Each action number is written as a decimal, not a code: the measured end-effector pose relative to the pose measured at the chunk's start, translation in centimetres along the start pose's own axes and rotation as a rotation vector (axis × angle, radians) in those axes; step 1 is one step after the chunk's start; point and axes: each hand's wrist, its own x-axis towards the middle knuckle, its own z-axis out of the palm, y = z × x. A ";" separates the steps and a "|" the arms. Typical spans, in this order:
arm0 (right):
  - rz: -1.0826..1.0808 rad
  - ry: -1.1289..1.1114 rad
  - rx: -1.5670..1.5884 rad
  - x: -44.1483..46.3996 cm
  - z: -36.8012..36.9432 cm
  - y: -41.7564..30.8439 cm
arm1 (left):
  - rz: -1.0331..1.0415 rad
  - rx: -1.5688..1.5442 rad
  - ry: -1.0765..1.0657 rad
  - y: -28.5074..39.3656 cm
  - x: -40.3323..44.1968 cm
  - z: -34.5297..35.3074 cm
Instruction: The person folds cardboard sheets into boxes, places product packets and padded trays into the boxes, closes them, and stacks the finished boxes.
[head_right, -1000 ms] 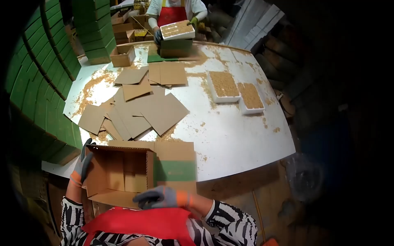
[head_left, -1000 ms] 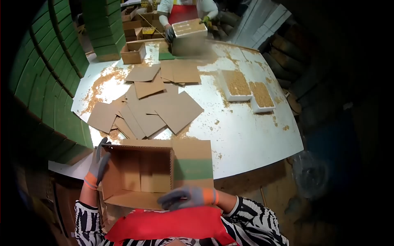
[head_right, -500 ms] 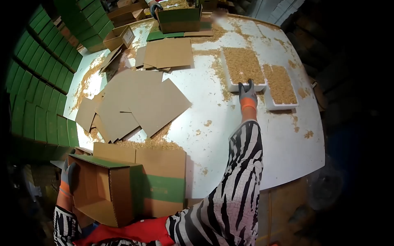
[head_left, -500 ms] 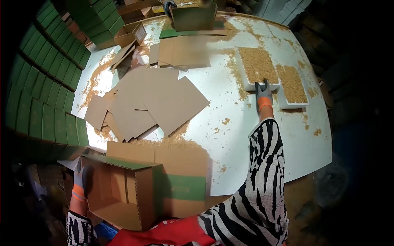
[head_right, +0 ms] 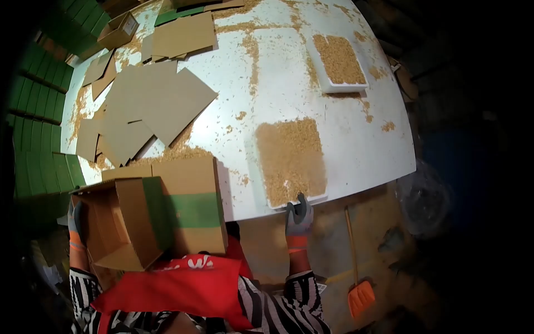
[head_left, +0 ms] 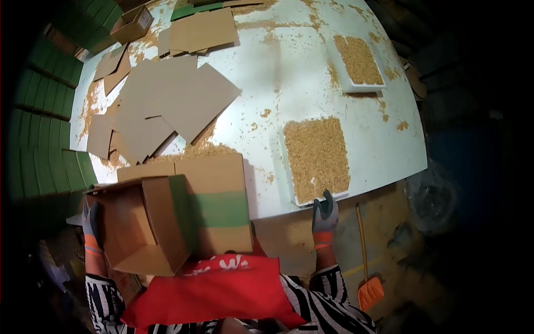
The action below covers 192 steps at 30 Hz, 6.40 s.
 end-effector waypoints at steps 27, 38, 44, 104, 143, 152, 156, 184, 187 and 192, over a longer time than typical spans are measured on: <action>-0.010 -0.593 0.847 -12.7 1.7 -30.4 | -0.417 -1.541 0.205 12.5 4.0 -3.1; -0.262 -0.821 0.194 -17.9 10.5 -39.3 | -0.182 -2.138 0.486 10.5 4.7 3.2; -0.486 -0.831 -0.728 -15.9 11.9 -40.5 | -0.398 -1.166 0.676 4.5 2.9 6.0; -0.699 0.045 0.241 2.7 9.4 -33.4 | -0.078 -0.382 0.753 7.0 -4.6 -11.9; -1.689 -0.228 -0.417 -21.0 12.5 -39.9 | -0.294 -1.592 0.831 2.9 -12.2 -4.7; -1.568 -0.213 -0.346 -19.5 12.1 -41.4 | -0.629 0.077 0.302 -3.2 -25.5 2.8; -1.625 -0.163 -0.314 -19.6 13.1 -41.8 | 0.232 -0.506 0.546 7.8 -13.8 -10.3; -1.629 -0.088 -0.315 -19.6 12.4 -41.6 | 0.525 -0.289 -0.501 16.4 -5.3 -9.3; -1.584 -0.103 -0.310 -19.7 11.6 -41.0 | 0.643 -0.228 0.096 15.3 -6.2 -6.5; -1.711 -0.048 -0.365 -20.2 10.6 -40.0 | 0.382 -1.069 0.232 10.7 -8.3 -8.0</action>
